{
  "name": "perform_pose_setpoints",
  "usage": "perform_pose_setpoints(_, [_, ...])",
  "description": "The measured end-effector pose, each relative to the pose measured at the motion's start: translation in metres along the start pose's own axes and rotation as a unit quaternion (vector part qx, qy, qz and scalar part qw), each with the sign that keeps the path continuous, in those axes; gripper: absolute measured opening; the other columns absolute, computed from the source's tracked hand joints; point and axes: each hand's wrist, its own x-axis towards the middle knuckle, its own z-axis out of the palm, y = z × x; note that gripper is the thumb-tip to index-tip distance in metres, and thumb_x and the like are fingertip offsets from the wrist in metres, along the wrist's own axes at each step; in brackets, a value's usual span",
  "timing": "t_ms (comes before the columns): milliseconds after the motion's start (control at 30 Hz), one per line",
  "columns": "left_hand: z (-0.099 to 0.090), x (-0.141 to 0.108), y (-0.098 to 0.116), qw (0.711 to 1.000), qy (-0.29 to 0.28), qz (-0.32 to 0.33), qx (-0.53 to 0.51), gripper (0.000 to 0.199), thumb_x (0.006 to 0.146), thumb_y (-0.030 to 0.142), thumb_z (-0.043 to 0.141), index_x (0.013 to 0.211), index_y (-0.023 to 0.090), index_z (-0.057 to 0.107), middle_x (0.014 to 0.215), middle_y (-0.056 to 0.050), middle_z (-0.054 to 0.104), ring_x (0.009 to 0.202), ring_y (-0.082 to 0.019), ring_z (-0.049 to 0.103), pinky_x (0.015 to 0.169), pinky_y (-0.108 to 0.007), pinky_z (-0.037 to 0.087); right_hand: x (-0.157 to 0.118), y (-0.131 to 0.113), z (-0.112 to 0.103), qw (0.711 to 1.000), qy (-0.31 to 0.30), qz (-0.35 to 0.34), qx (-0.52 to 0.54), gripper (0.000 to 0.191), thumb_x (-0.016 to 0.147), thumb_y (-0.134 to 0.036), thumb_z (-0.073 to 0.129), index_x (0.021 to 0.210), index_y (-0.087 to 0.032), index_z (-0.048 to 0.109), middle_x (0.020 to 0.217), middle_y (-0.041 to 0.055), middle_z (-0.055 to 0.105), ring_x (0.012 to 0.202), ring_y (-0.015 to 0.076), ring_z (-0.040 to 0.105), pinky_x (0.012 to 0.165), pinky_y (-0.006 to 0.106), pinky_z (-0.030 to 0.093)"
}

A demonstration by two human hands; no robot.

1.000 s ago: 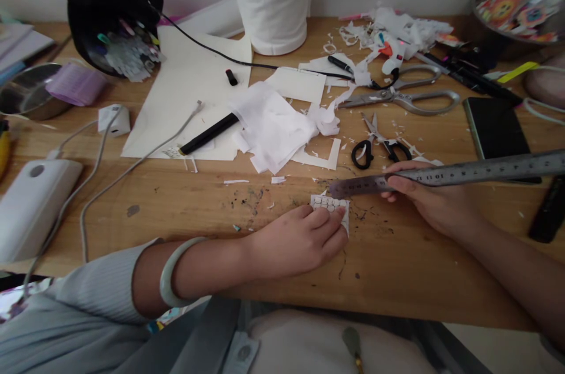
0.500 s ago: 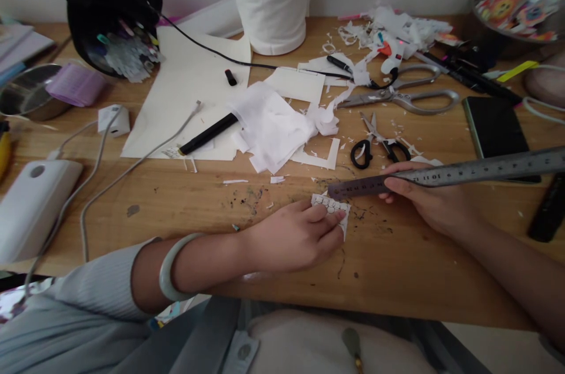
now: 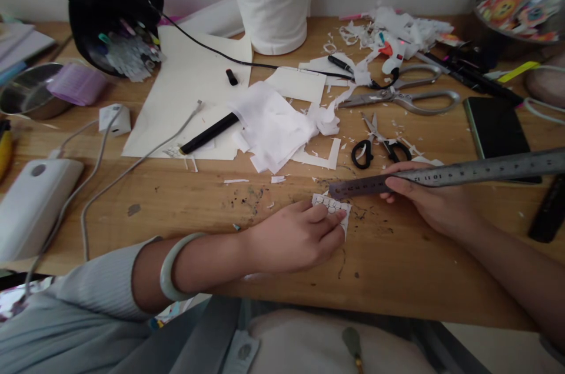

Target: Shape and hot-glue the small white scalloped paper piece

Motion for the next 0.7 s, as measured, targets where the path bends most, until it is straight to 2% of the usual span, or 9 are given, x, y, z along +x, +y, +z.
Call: perform_pose_setpoints(700, [-0.0012,0.0005,0.0008,1.000,-0.008,-0.004,-0.001,0.016,0.091,0.019,0.046,0.094,0.013,0.060,0.112,-0.007,0.064,0.077,-0.015,0.054,0.066,-0.029,0.045,0.0000,-0.0024,-0.0007,1.000,-0.019,-0.002,-0.015,0.016,0.069,-0.031,0.072,0.084,-0.024,0.070,0.066,-0.0011,0.069,0.056,0.0112,0.064,0.056,0.023,0.056])
